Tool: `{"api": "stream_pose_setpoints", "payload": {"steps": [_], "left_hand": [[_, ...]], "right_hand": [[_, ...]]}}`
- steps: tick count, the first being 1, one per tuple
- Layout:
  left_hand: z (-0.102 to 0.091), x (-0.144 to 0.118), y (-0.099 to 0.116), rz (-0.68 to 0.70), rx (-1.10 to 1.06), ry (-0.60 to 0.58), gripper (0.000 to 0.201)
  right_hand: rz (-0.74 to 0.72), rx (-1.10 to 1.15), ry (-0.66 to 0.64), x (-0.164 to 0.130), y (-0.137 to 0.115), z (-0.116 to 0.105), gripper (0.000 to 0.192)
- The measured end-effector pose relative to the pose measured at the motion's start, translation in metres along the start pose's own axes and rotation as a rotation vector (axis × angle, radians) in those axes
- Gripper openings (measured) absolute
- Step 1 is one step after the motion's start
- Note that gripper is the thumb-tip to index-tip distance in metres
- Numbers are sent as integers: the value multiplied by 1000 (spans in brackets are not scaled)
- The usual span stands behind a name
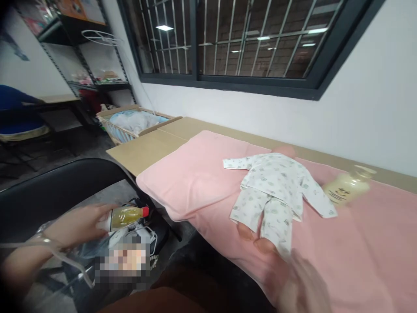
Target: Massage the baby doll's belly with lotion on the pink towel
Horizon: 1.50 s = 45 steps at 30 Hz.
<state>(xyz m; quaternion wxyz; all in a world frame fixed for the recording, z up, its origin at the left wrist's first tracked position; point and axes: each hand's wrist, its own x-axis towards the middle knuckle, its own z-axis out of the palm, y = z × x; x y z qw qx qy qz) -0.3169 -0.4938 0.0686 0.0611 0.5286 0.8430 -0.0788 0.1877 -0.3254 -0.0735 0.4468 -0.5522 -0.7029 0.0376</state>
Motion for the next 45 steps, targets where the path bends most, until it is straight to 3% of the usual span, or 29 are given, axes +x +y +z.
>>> {"api": "stream_pose_setpoints", "payload": {"steps": [2, 5, 6, 9, 12, 16, 19, 23, 27, 31, 35, 40, 45], "left_hand": [[-27, 4, 34, 163, -17, 87, 65], [-52, 17, 81, 446, -56, 189, 62], [-56, 23, 96, 527, -79, 214, 61], [-64, 38, 141, 701, -144, 274, 58], [-65, 48, 179, 805, -169, 310, 58], [-58, 57, 211, 895, -213, 340, 56], [-54, 63, 224, 933, -233, 359, 54], [-52, 69, 235, 962, -261, 358, 54], [-49, 73, 240, 965, -314, 330, 52], [-46, 76, 241, 969, -351, 227, 54], [-45, 79, 242, 949, -359, 201, 58], [-44, 81, 244, 955, -382, 185, 59], [-47, 81, 246, 947, -409, 154, 60]], "right_hand": [[-153, 198, 76, 3, -33, 2, 42], [-360, 413, -19, 20, -76, 8, 34], [-342, 460, -80, 27, -86, 10, 36], [-91, 572, -264, 49, -103, 13, 34], [157, 705, -428, 62, -105, 13, 42], [344, 958, -470, 70, -97, 13, 45], [407, 1055, -429, 74, -92, 12, 43], [388, 990, -354, 79, -89, 10, 30], [274, 873, -356, 83, -85, 5, 26], [48, 684, -349, 89, -76, -1, 28], [-146, 615, -317, 93, -68, -1, 28], [-230, 591, -253, 92, -64, 4, 26], [-227, 554, -244, 92, -62, 2, 31]]}}
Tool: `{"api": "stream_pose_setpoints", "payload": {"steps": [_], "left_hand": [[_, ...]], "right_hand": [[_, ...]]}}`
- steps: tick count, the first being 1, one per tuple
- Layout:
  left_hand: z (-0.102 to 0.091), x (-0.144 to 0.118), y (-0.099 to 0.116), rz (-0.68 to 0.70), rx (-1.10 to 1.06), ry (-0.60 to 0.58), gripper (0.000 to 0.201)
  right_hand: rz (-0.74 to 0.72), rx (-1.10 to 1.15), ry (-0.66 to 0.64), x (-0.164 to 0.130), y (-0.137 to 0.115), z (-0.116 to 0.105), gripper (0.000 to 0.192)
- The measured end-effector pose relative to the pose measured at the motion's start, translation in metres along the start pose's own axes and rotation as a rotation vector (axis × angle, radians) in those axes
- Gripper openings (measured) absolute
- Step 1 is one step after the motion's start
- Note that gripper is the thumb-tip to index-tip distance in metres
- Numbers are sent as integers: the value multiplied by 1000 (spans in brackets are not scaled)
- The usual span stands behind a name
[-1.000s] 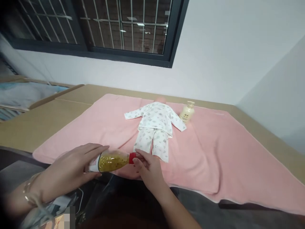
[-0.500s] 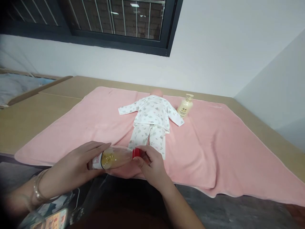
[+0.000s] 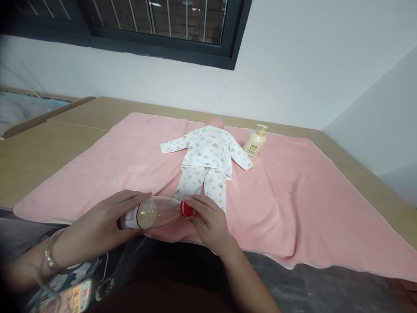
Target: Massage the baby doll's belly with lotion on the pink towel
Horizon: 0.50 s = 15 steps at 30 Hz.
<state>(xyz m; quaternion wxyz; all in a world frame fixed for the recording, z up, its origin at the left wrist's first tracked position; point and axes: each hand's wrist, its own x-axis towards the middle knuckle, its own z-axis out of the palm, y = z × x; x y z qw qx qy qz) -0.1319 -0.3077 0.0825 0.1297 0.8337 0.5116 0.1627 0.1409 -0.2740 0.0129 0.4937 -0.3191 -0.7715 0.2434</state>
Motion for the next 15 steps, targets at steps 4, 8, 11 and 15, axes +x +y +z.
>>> {"api": "stream_pose_setpoints", "payload": {"steps": [4, 8, 11, 15], "left_hand": [[1, 0, 1, -5, -23, 0, 58], [6, -2, 1, 8, -17, 25, 57], [9, -3, 1, 35, -6, 44, 52], [9, -4, 1, 67, 4, 60, 51]], "right_hand": [[80, 26, 45, 2, -5, -2, 50], [145, 20, 63, 3, -12, 0, 48], [210, 8, 54, 3, -18, -1, 44], [271, 14, -16, 3, -22, -3, 30]]}}
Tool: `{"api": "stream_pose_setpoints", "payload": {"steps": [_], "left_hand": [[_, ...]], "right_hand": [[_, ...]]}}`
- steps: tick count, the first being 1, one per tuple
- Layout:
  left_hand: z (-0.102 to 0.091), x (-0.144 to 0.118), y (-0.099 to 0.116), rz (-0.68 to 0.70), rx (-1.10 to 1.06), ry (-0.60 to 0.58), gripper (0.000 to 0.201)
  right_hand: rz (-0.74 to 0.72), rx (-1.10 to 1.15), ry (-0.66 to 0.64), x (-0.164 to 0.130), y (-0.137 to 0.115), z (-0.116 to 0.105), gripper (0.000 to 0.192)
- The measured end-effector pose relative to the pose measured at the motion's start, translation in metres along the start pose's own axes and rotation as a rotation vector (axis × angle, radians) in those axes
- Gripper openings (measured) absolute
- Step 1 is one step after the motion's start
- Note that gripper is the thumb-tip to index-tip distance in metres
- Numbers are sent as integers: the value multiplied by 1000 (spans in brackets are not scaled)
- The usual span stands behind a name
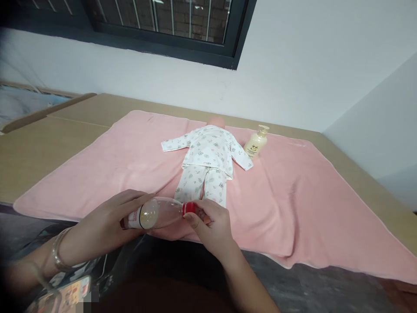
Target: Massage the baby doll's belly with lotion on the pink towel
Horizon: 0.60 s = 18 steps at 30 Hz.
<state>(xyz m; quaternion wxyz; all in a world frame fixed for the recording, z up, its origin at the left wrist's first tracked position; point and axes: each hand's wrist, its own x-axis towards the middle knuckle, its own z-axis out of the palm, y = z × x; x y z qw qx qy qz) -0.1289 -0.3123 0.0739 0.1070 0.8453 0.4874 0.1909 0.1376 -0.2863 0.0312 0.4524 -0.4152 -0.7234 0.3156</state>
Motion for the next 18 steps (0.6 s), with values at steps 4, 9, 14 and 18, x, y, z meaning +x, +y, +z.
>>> {"api": "stream_pose_setpoints", "payload": {"steps": [4, 9, 14, 18], "left_hand": [[-1, 0, -1, 11, 34, 19, 51], [-2, 0, -1, 3, 41, 17, 52], [-2, -1, -3, -7, 16, 33, 53], [1, -1, -5, -11, 27, 21, 54]], "right_hand": [[-30, 19, -63, 0, 4, 0, 29], [-96, 31, -84, -2, 12, 2, 29], [-194, 14, -62, -3, 18, 2, 28], [-172, 19, -28, -2, 20, 5, 41]]}}
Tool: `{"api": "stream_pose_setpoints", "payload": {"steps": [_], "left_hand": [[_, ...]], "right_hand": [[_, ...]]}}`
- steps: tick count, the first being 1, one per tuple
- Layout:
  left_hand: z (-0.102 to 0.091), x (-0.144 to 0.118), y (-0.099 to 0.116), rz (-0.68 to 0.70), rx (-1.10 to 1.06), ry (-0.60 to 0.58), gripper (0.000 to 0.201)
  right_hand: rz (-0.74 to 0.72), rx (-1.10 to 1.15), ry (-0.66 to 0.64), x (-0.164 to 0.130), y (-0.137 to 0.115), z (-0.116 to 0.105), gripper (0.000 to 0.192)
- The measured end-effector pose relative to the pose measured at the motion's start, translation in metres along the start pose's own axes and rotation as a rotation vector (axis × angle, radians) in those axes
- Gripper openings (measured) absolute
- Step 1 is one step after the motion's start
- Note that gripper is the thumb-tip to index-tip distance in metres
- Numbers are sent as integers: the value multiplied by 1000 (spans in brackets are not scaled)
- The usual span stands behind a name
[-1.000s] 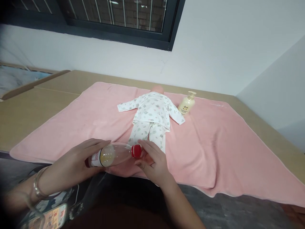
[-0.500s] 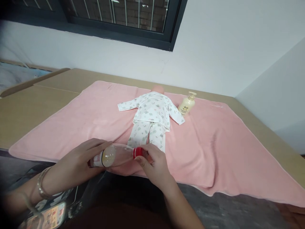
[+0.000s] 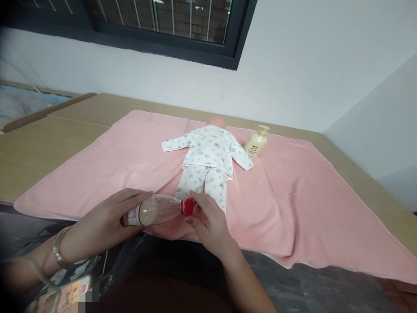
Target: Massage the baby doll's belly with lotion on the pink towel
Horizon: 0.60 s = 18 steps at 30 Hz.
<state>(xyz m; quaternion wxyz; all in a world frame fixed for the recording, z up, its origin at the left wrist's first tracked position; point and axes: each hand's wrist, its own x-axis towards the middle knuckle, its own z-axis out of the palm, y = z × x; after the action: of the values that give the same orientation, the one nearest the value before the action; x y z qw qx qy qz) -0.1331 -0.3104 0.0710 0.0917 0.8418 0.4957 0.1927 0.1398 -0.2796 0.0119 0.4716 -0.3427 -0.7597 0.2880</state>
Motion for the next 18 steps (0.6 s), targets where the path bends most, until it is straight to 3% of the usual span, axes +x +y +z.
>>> {"api": "stream_pose_setpoints", "payload": {"steps": [6, 11, 18], "left_hand": [[3, 1, -1, -3, 24, -8, 53], [-4, 4, 4, -6, -46, 13, 48], [-28, 7, 20, 133, -144, 217, 54]], "right_hand": [[87, 22, 46, 0, -3, 1, 28], [205, 170, 151, -8, 0, -3, 29], [340, 458, 347, -18, 3, 6, 28]]}}
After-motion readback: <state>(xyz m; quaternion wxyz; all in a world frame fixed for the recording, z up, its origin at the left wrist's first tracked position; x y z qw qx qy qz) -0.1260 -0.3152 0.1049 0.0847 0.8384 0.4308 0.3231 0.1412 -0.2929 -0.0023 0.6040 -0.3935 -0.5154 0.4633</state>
